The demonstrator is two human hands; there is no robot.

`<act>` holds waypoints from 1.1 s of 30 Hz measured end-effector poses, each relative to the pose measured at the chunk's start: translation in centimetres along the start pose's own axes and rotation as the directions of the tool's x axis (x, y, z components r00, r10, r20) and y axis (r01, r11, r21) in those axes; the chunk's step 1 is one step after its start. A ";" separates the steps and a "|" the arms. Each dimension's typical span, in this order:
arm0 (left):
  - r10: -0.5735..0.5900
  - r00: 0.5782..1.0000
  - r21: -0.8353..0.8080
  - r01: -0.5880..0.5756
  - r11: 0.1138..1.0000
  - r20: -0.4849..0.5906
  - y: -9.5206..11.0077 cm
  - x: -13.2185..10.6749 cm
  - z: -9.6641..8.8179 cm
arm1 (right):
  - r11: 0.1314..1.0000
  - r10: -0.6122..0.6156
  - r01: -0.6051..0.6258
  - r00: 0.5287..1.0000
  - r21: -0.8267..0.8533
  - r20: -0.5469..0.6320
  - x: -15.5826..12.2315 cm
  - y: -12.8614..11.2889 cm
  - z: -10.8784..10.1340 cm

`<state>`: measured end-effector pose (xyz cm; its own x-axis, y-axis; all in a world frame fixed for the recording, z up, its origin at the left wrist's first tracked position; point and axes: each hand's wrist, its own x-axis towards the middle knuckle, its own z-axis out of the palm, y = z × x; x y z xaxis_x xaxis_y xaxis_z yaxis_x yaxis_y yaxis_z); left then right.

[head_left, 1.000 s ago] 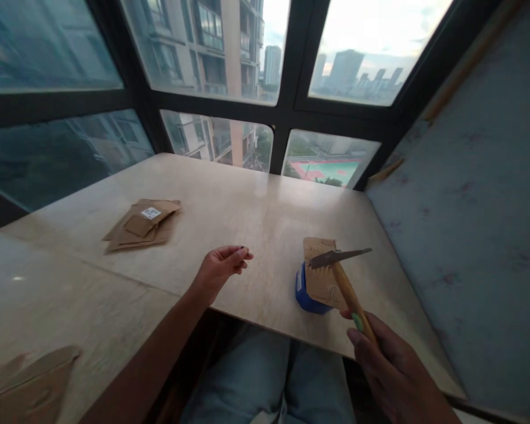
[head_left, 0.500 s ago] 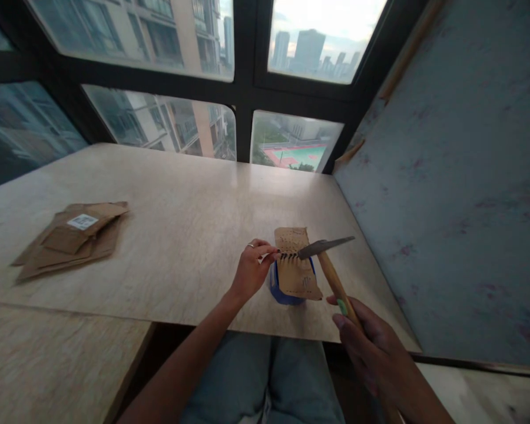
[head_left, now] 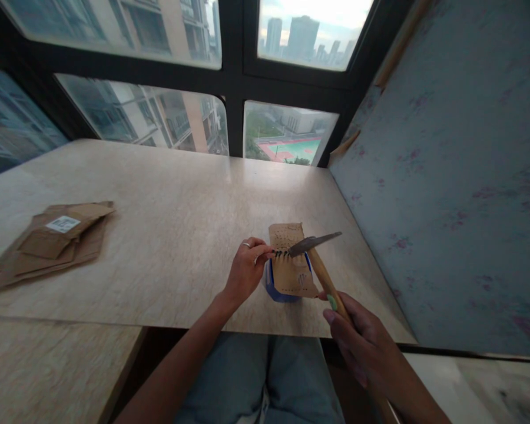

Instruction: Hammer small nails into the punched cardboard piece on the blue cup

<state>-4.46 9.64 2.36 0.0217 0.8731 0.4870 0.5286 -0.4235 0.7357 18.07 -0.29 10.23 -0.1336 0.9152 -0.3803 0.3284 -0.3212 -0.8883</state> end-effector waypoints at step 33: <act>0.103 0.995 0.263 -0.102 0.959 0.008 1.3 -0.4 -0.3 | 0.866 -0.245 0.275 0.961 -0.417 0.125 1.4 -2.6 0.9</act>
<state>-4.05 8.66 3.24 0.0827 0.8266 0.5567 0.7280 -0.4316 0.5327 16.21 1.65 11.81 -0.3261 0.9279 -0.1805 0.6380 0.0751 -0.7664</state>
